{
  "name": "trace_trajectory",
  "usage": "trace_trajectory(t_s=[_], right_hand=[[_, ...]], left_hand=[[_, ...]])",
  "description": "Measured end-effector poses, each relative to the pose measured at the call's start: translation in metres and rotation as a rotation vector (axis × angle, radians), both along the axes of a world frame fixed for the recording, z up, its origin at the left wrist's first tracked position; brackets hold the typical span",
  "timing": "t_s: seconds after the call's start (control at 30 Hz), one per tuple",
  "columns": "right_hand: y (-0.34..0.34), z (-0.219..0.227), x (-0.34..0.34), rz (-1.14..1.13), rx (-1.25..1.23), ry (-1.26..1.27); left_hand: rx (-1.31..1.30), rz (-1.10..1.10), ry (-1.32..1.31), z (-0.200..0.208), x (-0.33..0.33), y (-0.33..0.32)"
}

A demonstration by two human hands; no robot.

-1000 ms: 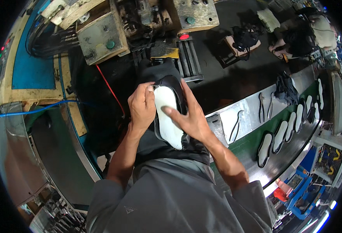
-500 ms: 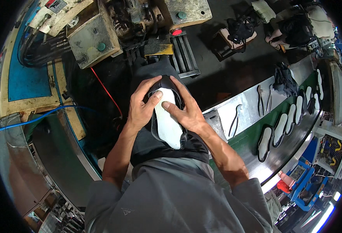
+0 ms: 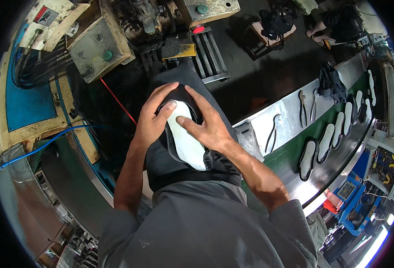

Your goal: Assemble shoe uppers onto lasts using a lasting machine and manual trimming tools.

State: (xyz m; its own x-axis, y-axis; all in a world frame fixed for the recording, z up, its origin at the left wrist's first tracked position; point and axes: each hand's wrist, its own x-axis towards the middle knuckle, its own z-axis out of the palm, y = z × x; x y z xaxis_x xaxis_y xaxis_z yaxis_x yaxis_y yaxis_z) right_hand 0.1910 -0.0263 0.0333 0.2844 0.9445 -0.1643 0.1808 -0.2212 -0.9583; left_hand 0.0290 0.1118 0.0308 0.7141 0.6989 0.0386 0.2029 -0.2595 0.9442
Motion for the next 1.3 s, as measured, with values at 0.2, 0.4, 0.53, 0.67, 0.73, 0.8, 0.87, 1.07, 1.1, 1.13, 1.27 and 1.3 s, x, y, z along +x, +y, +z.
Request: trace_trajectory(t_s=[0.2, 0.4, 0.53, 0.67, 0.73, 0.8, 0.87, 1.07, 1.1, 1.13, 1.27, 1.3], right_hand=[[-0.015, -0.017, 0.043, 0.181, 0.000, 0.565], [0.008, -0.017, 0.056, 0.272, 0.030, 0.361], [0.010, -0.017, 0.053, 0.291, 0.039, 0.152], [0.008, -0.030, 0.047, 0.216, -0.019, 0.015], [0.006, -0.044, 0.048, 0.184, -0.030, 0.021], [0.002, -0.054, 0.054, 0.121, -0.134, 0.240], [-0.004, -0.054, 0.061, 0.093, -0.115, 0.368], [-0.015, -0.071, 0.059, 0.003, -0.078, 0.590], [-0.015, -0.075, 0.058, 0.006, -0.080, 0.591], [-0.015, -0.077, 0.059, -0.001, -0.084, 0.573], [-0.018, -0.085, 0.055, -0.055, -0.106, 0.561], [-0.020, -0.087, 0.054, -0.059, -0.106, 0.554]], left_hand=[[-0.098, -0.116, -0.068, -0.010, -0.011, 0.012], [-0.149, -0.197, -0.121, -0.017, -0.004, 0.011], [-0.145, -0.173, -0.075, -0.019, 0.004, 0.006], [-0.217, -0.092, 0.004, -0.023, 0.014, -0.003], [-0.288, -0.058, 0.047, -0.029, 0.024, -0.008], [-0.406, -0.021, 0.050, -0.028, 0.031, -0.018], [-0.731, 0.013, -0.086, -0.042, 0.023, -0.018], [-0.718, 0.139, -0.124, -0.049, 0.027, -0.056], [-0.719, 0.142, -0.124, -0.051, 0.029, -0.056], [-0.671, 0.131, -0.101, -0.051, 0.031, -0.056], [-0.612, 0.098, -0.031, -0.052, 0.037, -0.057], [-0.605, 0.084, -0.003, -0.051, 0.039, -0.057]])
